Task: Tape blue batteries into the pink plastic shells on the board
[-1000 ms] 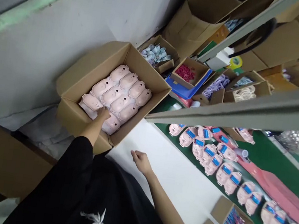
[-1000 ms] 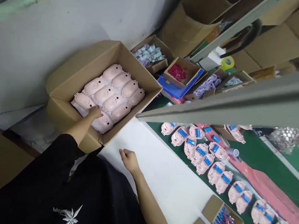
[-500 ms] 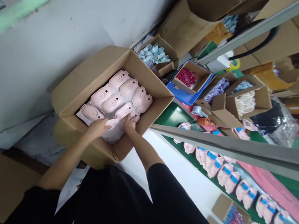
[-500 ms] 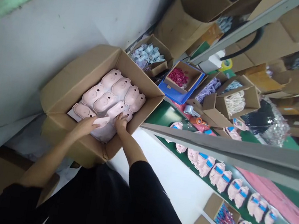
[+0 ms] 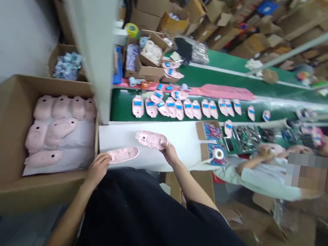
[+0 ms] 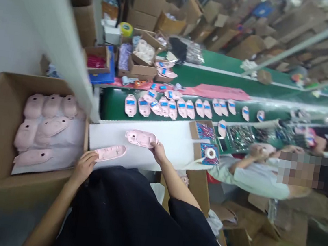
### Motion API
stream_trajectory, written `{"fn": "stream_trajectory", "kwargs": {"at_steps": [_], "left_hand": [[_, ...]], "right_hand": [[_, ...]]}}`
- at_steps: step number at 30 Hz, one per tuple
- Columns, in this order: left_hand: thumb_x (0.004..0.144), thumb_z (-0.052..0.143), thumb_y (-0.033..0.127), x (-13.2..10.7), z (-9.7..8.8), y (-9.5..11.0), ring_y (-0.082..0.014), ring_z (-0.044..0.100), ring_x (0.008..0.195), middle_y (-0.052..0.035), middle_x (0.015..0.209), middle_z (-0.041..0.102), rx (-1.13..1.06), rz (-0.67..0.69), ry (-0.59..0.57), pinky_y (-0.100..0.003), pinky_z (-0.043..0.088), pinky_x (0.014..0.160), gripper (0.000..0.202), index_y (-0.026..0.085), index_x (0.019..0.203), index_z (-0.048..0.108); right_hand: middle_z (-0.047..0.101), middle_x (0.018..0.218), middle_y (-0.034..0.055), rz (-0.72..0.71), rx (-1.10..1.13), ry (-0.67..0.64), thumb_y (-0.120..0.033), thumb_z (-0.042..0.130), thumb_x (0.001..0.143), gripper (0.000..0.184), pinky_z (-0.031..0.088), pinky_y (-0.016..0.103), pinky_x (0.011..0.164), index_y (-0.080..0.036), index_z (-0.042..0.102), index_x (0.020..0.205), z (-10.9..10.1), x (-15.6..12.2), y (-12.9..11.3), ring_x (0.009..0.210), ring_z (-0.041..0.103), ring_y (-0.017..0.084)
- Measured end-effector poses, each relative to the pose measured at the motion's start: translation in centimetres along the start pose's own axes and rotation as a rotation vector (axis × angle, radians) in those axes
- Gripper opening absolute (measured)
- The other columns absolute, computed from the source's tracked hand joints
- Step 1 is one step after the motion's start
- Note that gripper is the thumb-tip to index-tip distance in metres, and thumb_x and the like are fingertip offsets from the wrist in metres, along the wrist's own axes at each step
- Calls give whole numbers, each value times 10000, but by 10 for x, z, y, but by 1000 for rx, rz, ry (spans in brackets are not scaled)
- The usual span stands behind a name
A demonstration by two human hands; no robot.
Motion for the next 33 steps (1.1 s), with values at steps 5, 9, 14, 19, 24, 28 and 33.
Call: {"fn": "stream_trajectory", "kwargs": {"at_steps": [5,9,14,19,24,28,33], "left_hand": [[810,505,-10,109,146,9,-302,498,1400,-90,1200,726,0,72,-271,-547,420,1200,300,230,820,684],[703,594,-29,151,199,-6,-344,447,1437,-110,1355,635,56,-263,-204,-592,320,1247,283,221,817,661],[824,548,51,150,206,-11,-327,547,1333,-199,1482,407,154,-601,36,-536,415,1178,485,159,1296,576],[888,550,119,156,231,-2,-295,552,1321,-216,1391,427,182,-746,117,-458,443,1154,585,118,1455,405],[870,609,145,192,265,28,-280,404,1471,-184,1536,351,189,-650,82,-421,347,1229,569,182,1421,469],[851,692,265,199,289,43,-393,157,1573,-162,1683,158,246,-623,28,-541,190,1279,578,225,1405,530],[824,622,164,192,325,51,-427,88,1588,-192,1718,123,322,-580,-187,-624,172,1260,532,178,1355,589]], "right_hand": [[629,680,0,256,247,308,-153,676,810,146,519,187,510,-187,562,895,-143,15,101,567,607,114],[589,630,-41,246,207,342,-159,672,807,123,450,176,479,-192,576,876,-219,56,111,523,540,104],[695,799,6,-6,-258,220,-178,696,765,220,538,266,759,-162,699,984,-298,168,27,734,618,159],[638,1350,198,-329,-711,293,-234,598,880,529,436,422,1116,-75,584,1384,-311,244,-54,1245,578,298],[393,1648,114,-346,-1039,66,-387,496,990,520,272,548,1217,-231,551,1483,-249,220,-4,1476,353,354],[263,1719,68,-192,-1124,46,-468,448,1015,586,292,556,1185,-286,448,1572,-250,218,39,1479,312,377],[279,1699,134,-165,-1055,229,-377,428,1025,561,219,584,1204,-203,462,1557,-275,217,27,1498,245,396]]}}
Point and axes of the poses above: each hand's wrist, its own x-axis towards the middle knuckle, its own z-axis out of the palm, y = z × x, the point moved 8 cm from there along x, towards the middle knuckle
